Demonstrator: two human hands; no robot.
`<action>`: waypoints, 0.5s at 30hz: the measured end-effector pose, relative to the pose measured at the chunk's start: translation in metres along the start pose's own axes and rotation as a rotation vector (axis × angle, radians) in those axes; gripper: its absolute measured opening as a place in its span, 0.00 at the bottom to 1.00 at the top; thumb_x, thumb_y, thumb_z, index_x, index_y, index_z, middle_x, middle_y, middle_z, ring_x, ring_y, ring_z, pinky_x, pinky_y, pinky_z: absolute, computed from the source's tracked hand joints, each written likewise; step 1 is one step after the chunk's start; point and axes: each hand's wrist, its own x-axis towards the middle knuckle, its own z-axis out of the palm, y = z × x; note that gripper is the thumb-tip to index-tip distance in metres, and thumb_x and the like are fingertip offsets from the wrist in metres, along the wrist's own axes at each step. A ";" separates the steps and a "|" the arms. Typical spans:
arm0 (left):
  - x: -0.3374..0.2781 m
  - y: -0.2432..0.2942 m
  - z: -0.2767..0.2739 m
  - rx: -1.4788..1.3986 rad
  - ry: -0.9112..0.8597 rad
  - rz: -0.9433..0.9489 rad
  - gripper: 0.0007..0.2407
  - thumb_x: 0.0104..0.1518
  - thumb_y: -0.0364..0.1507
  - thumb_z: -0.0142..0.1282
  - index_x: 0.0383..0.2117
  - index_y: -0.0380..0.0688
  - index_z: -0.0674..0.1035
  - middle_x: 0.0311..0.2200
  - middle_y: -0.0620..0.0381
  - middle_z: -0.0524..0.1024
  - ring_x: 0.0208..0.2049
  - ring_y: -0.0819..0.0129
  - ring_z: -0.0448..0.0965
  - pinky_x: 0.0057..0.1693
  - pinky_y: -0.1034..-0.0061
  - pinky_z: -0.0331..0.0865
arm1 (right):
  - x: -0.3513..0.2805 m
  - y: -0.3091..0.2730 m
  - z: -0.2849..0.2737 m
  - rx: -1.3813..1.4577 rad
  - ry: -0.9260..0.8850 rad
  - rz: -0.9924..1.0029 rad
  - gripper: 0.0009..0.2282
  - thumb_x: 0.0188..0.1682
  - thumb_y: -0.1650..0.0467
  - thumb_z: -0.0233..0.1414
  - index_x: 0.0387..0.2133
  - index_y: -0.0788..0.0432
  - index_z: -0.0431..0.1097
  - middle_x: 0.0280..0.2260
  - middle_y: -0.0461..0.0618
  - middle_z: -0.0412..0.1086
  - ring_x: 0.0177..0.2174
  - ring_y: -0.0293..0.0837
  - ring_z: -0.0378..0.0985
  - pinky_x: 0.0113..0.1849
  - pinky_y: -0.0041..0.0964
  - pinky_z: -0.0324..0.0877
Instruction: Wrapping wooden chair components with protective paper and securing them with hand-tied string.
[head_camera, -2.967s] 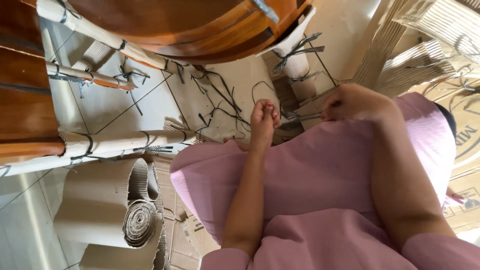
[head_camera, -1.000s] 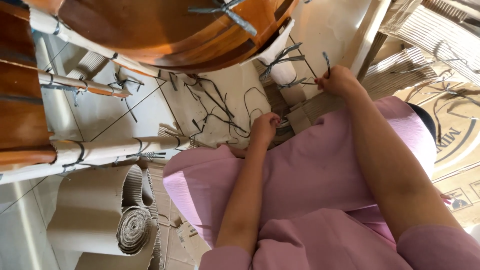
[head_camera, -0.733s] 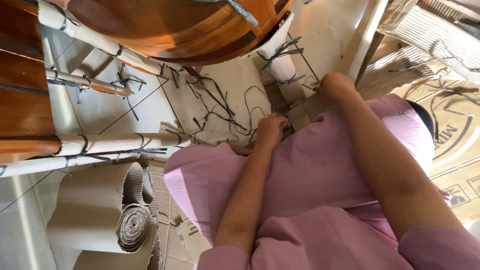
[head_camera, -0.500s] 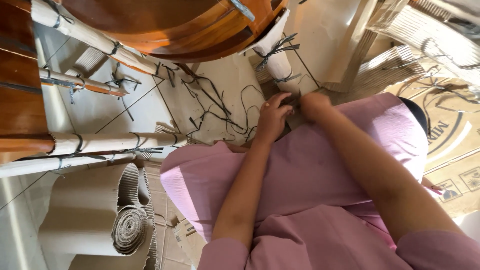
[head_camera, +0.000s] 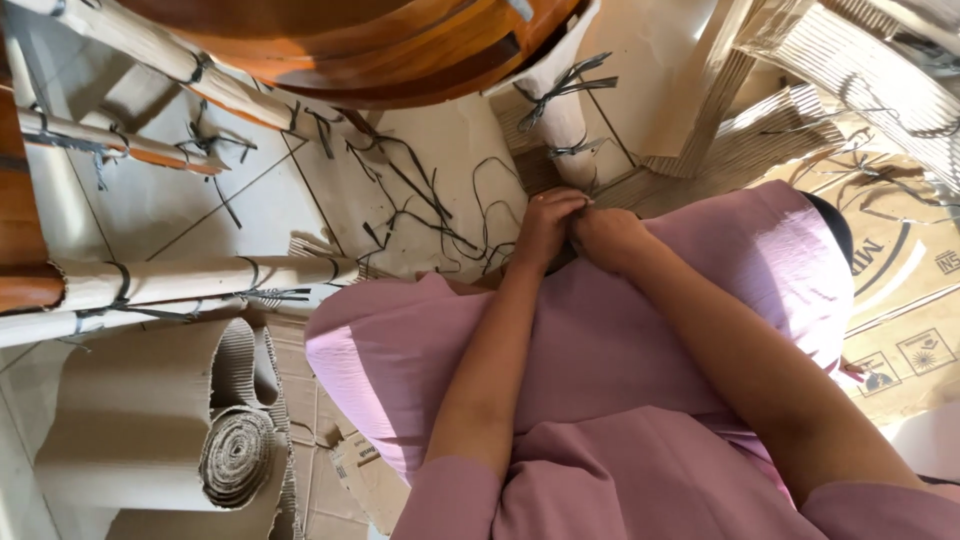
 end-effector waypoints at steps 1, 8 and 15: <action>0.000 0.006 -0.005 0.000 0.002 -0.005 0.08 0.61 0.12 0.51 0.38 0.31 0.83 0.41 0.38 0.82 0.47 0.38 0.79 0.56 0.48 0.73 | 0.001 0.002 0.004 0.001 -0.004 -0.003 0.09 0.49 0.72 0.48 0.26 0.62 0.77 0.24 0.54 0.76 0.27 0.54 0.83 0.27 0.48 0.76; -0.012 -0.029 -0.001 0.101 -0.022 -0.051 0.11 0.54 0.17 0.59 0.42 0.43 0.80 0.41 0.54 0.81 0.48 0.54 0.79 0.60 0.60 0.66 | -0.006 -0.006 -0.064 0.430 0.160 0.033 0.15 0.47 0.63 0.57 0.37 0.65 0.72 0.34 0.63 0.73 0.33 0.69 0.79 0.34 0.62 0.74; -0.013 -0.037 0.013 -0.101 0.113 -0.155 0.07 0.66 0.19 0.45 0.42 0.46 0.74 0.34 0.56 0.79 0.37 0.64 0.79 0.51 0.67 0.72 | 0.006 0.011 -0.035 0.330 0.368 0.048 0.13 0.45 0.72 0.61 0.42 0.61 0.69 0.37 0.54 0.69 0.31 0.63 0.80 0.33 0.55 0.77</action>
